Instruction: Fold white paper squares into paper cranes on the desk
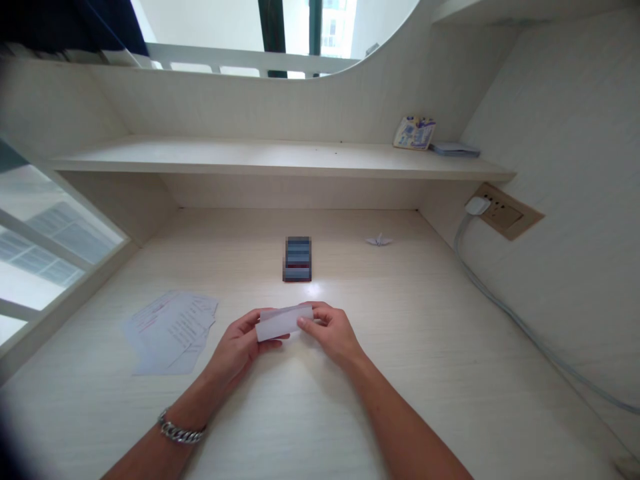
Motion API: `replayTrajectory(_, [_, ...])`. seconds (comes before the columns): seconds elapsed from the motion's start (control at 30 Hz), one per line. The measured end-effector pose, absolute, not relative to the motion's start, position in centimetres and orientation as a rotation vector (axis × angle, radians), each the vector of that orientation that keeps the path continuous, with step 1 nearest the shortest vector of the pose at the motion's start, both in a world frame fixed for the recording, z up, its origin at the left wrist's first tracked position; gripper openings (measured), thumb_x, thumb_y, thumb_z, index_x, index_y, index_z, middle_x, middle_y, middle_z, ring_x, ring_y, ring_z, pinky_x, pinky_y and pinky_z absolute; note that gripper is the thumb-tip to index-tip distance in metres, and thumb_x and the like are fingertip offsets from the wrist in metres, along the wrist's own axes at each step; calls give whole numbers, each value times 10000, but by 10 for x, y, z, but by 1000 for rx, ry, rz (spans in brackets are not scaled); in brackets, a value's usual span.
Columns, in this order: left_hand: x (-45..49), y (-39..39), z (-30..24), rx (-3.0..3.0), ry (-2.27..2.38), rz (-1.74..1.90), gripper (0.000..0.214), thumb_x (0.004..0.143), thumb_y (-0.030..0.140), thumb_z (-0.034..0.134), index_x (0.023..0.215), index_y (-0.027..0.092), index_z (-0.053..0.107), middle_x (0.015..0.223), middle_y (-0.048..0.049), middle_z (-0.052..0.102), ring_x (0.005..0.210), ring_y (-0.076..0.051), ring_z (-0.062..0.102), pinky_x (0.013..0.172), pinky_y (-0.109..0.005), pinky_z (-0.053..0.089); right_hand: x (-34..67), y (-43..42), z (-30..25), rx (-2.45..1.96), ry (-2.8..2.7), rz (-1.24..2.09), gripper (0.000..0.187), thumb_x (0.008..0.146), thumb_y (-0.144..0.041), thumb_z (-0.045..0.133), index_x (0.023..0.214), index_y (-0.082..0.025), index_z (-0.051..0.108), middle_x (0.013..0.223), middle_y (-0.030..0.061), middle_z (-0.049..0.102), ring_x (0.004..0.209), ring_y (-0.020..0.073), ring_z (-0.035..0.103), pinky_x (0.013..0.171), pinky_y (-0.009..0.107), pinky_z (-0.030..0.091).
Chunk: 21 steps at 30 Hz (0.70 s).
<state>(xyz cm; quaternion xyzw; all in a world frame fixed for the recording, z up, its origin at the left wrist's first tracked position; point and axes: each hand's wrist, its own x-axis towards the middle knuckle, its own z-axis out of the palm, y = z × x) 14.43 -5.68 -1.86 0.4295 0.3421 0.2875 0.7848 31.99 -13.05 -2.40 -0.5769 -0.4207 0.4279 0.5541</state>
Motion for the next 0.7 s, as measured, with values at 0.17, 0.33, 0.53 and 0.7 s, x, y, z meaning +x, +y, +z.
replayTrajectory(0.17, [147, -60, -15, 847, 723, 653, 310, 751, 360, 619, 928, 105, 628, 927, -131, 663, 801, -247, 653, 683, -368, 538, 316, -131, -22, -1411, -896, 1006, 287, 665, -376, 694, 827, -140, 675, 791, 72, 679, 719, 199, 613, 674, 310, 482])
replayTrajectory(0.33, [146, -63, -17, 930, 728, 689, 400, 749, 428, 608, 977, 99, 611, 953, -147, 660, 824, -251, 646, 682, -355, 541, 315, -129, -26, -1419, -862, 981, 277, 639, -364, 712, 795, -143, 654, 747, 61, 676, 654, 183, 602, 613, 294, 477])
replayTrajectory(0.53, [146, -61, -24, 1168, 855, 682, 315, 672, 374, 688, 885, 146, 649, 784, -59, 677, 741, -212, 642, 652, -324, 544, 313, -129, -30, -1405, -883, 973, 256, 648, -345, 702, 798, -154, 620, 744, 50, 653, 675, 182, 598, 616, 288, 480])
replayTrajectory(0.7, [146, -60, -24, 1225, 862, 677, 278, 692, 370, 670, 850, 141, 654, 755, -51, 670, 706, -195, 627, 630, -310, 543, 310, -132, -25, -1402, -924, 901, 343, 649, -233, 689, 965, -189, 563, 779, 13, 605, 704, 155, 576, 600, 247, 466])
